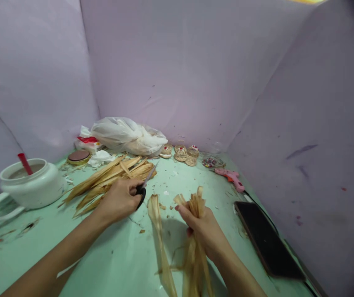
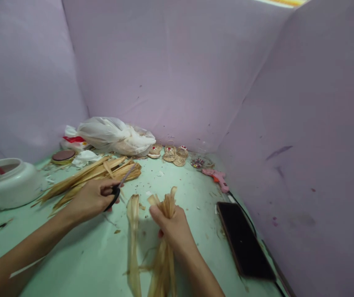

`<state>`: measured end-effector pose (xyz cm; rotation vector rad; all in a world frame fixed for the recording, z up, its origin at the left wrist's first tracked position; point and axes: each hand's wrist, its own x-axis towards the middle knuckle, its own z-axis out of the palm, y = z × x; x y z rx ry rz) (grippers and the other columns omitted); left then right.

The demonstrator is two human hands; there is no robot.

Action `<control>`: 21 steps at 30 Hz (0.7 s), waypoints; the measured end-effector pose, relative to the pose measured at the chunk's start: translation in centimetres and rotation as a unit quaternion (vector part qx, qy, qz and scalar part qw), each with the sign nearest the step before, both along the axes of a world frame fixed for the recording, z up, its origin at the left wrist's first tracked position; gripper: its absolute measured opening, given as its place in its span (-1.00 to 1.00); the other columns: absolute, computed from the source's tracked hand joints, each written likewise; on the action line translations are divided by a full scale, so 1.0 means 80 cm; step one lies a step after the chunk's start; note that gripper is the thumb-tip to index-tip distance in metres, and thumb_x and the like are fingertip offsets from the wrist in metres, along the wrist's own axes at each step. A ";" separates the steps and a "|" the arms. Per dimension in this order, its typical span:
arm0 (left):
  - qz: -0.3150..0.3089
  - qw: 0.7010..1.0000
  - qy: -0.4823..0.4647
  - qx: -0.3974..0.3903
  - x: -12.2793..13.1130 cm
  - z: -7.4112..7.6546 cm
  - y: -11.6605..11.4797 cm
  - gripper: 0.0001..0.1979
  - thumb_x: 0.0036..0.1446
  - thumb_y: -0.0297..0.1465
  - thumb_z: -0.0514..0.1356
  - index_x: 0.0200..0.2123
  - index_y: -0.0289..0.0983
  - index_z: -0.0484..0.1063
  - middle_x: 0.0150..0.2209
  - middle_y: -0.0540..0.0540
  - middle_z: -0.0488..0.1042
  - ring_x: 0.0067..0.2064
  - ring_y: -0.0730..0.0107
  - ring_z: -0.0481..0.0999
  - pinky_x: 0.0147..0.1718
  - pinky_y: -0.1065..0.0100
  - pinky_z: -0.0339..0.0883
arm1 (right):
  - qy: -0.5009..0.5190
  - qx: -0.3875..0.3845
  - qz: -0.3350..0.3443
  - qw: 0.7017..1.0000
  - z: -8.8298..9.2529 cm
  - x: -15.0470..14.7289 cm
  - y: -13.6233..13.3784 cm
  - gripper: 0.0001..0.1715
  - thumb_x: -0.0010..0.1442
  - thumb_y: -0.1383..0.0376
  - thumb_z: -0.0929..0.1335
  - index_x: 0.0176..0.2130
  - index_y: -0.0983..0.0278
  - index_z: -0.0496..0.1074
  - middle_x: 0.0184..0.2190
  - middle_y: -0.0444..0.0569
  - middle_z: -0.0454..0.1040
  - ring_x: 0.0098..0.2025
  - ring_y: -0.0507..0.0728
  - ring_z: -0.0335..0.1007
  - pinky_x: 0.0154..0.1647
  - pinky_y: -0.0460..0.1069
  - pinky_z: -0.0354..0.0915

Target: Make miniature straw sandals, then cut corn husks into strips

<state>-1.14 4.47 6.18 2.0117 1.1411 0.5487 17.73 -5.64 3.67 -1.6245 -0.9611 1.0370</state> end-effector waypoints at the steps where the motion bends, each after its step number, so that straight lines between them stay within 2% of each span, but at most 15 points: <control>1: 0.026 1.000 0.008 0.016 -0.001 -0.002 0.003 -0.79 -0.11 -0.43 0.02 -0.40 -0.32 0.40 -0.58 0.04 0.34 -0.56 0.50 0.28 -0.60 0.51 0.09 | -0.020 -0.009 0.009 1.000 -0.001 -0.003 0.000 -0.67 -0.17 0.11 0.42 -0.53 0.29 0.32 -0.69 -0.23 0.17 -0.65 -0.03 0.07 -0.65 -0.10 0.08; 3: 0.054 0.998 0.018 0.028 -0.003 -0.005 0.006 -0.80 -0.11 -0.42 0.04 -0.40 -0.31 0.42 -0.57 0.03 0.36 -0.54 0.48 0.30 -0.59 0.50 0.09 | -0.076 -0.025 0.020 0.997 -0.007 -0.012 0.002 -0.66 -0.24 0.18 0.45 -0.59 0.26 0.23 -0.69 -0.23 0.18 -0.63 -0.03 0.09 -0.62 -0.10 0.06; 6: 0.085 0.995 0.033 0.044 -0.004 -0.005 0.006 -0.82 -0.12 -0.40 0.07 -0.44 -0.30 0.43 -0.56 0.01 0.39 -0.50 0.44 0.33 -0.56 0.48 0.09 | -0.166 -0.045 0.015 0.985 -0.020 -0.031 0.007 -0.67 -0.20 0.16 0.43 -0.58 0.24 0.22 -0.65 -0.15 0.29 -0.57 0.04 0.19 -0.54 -0.07 0.09; 8: 0.091 0.993 0.043 0.055 -0.005 -0.004 0.005 -0.82 -0.12 -0.39 0.07 -0.46 -0.29 0.44 -0.56 0.00 0.39 -0.49 0.42 0.33 -0.55 0.47 0.08 | -0.240 -0.057 0.018 0.969 -0.027 -0.044 0.010 -0.69 -0.20 0.14 0.43 -0.53 0.23 0.26 -0.58 -0.08 0.38 -0.51 0.09 0.25 -0.50 -0.04 0.08; 11: 0.077 0.993 0.058 0.067 -0.007 -0.001 0.003 -0.83 -0.11 -0.39 0.06 -0.48 -0.29 0.43 -0.57 0.00 0.38 -0.50 0.42 0.31 -0.54 0.46 0.06 | -0.325 -0.064 0.023 0.943 -0.033 -0.051 0.013 -0.80 -0.18 0.25 0.40 -0.52 0.20 0.27 -0.57 -0.06 0.41 -0.49 0.13 0.26 -0.50 -0.03 0.03; 13: 0.053 0.995 0.064 0.061 -0.009 0.001 0.003 -0.83 -0.11 -0.39 0.05 -0.48 -0.29 0.42 -0.57 0.01 0.37 -0.50 0.43 0.30 -0.54 0.47 0.05 | -0.320 -0.052 0.019 0.946 -0.035 -0.042 0.013 -0.88 -0.16 0.33 0.34 -0.53 0.20 0.26 -0.58 -0.07 0.41 -0.50 0.13 0.27 -0.50 -0.04 0.04; 15: 0.021 0.996 0.070 0.047 -0.011 0.003 0.002 -0.83 -0.12 -0.40 0.06 -0.46 -0.28 0.42 -0.57 0.02 0.36 -0.51 0.44 0.30 -0.55 0.47 0.03 | -0.277 -0.023 0.005 0.961 -0.033 -0.024 0.012 -0.92 -0.16 0.35 0.32 -0.54 0.21 0.28 -0.58 -0.08 0.40 -0.50 0.13 0.29 -0.48 -0.04 0.09; 18: -0.043 0.994 0.098 0.026 -0.012 0.007 0.000 -0.87 -0.17 -0.44 0.06 -0.51 -0.27 0.39 -0.60 0.04 0.33 -0.53 0.46 0.28 -0.58 0.48 0.00 | -0.218 0.021 -0.046 0.975 -0.023 0.008 0.008 -0.92 -0.16 0.29 0.32 -0.55 0.25 0.29 -0.60 -0.12 0.36 -0.52 0.10 0.26 -0.49 -0.05 0.13; 21: -0.089 0.985 0.144 0.024 -0.011 0.010 -0.004 -0.91 -0.19 -0.46 0.04 -0.57 -0.25 0.34 -0.65 0.06 0.28 -0.58 0.49 0.22 -0.62 0.47 -0.05 | -0.202 0.023 -0.101 0.974 -0.008 0.028 0.005 -0.86 -0.18 0.25 0.32 -0.61 0.28 0.29 -0.69 -0.18 0.22 -0.59 0.04 0.13 -0.56 -0.07 0.07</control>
